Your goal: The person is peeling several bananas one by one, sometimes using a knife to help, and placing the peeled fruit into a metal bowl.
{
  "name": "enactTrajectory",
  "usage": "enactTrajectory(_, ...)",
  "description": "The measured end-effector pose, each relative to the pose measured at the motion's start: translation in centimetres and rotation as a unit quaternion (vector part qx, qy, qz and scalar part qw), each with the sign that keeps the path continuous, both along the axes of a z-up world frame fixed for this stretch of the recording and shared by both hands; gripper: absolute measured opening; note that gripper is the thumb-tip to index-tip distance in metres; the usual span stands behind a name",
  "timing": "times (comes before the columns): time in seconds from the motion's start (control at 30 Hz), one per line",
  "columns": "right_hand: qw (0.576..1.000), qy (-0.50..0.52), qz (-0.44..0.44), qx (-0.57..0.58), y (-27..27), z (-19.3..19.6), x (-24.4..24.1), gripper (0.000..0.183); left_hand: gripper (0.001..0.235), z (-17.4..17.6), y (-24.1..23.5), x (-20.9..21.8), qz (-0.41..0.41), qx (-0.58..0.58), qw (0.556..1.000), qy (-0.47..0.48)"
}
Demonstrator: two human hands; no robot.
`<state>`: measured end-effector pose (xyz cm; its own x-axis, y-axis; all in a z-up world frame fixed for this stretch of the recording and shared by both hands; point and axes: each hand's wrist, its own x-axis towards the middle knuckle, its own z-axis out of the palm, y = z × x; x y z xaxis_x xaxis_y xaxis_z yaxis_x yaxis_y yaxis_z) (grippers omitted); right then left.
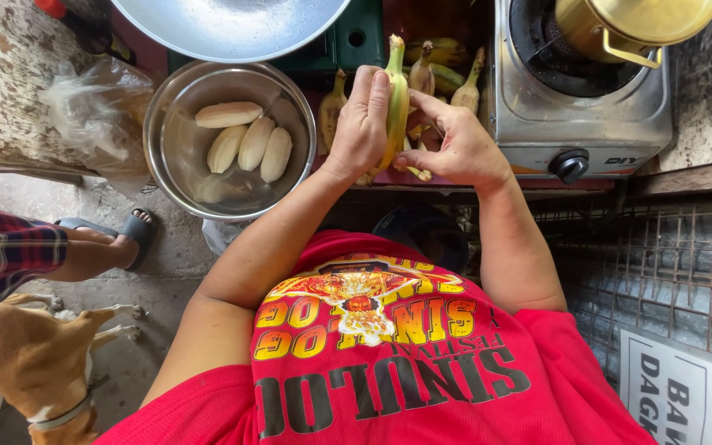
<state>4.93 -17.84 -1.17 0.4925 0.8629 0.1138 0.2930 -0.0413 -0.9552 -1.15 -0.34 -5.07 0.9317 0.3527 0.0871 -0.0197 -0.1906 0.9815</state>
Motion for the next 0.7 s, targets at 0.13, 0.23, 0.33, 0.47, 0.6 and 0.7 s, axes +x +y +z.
enactTrajectory(0.13, 0.992, -0.027, -0.114, -0.043, 0.5, -0.1, -0.5, 0.057, 0.045, 0.9, 0.0, -0.1, -0.009, 0.004, 1.0, 0.017)
enactTrajectory(0.23, 0.986, -0.067, -0.15, 0.001, 1.6, 0.0, -1.4, 0.04, 0.044, 1.2, -0.4, 0.0, -0.011, 0.002, 1.0, 0.028)
enactTrajectory(0.33, 0.984, -0.074, -0.161, -0.022, 1.8, 0.1, -1.2, 0.022, 0.045, 1.1, 0.0, 0.1, -0.024, 0.015, 0.999, 0.017)
enactTrajectory(0.47, 0.985, -0.063, -0.16, -0.029, 1.0, -1.6, 0.5, 0.019, 0.043, 0.2, 0.1, 0.2, -0.065, 0.013, 0.997, -0.033)
enactTrajectory(0.6, 0.98, 0.004, -0.2, 0.004, 1.3, -2.7, 0.9, 0.01, 0.045, -2.2, 0.0, 0.5, -0.112, -0.032, 0.991, -0.072)
enactTrajectory(0.7, 0.964, -0.029, -0.264, 0.005, 1.0, -4.8, 2.4, 0.014, 0.085, -3.5, 0.7, 0.2, -0.083, 0.053, 0.992, -0.085)
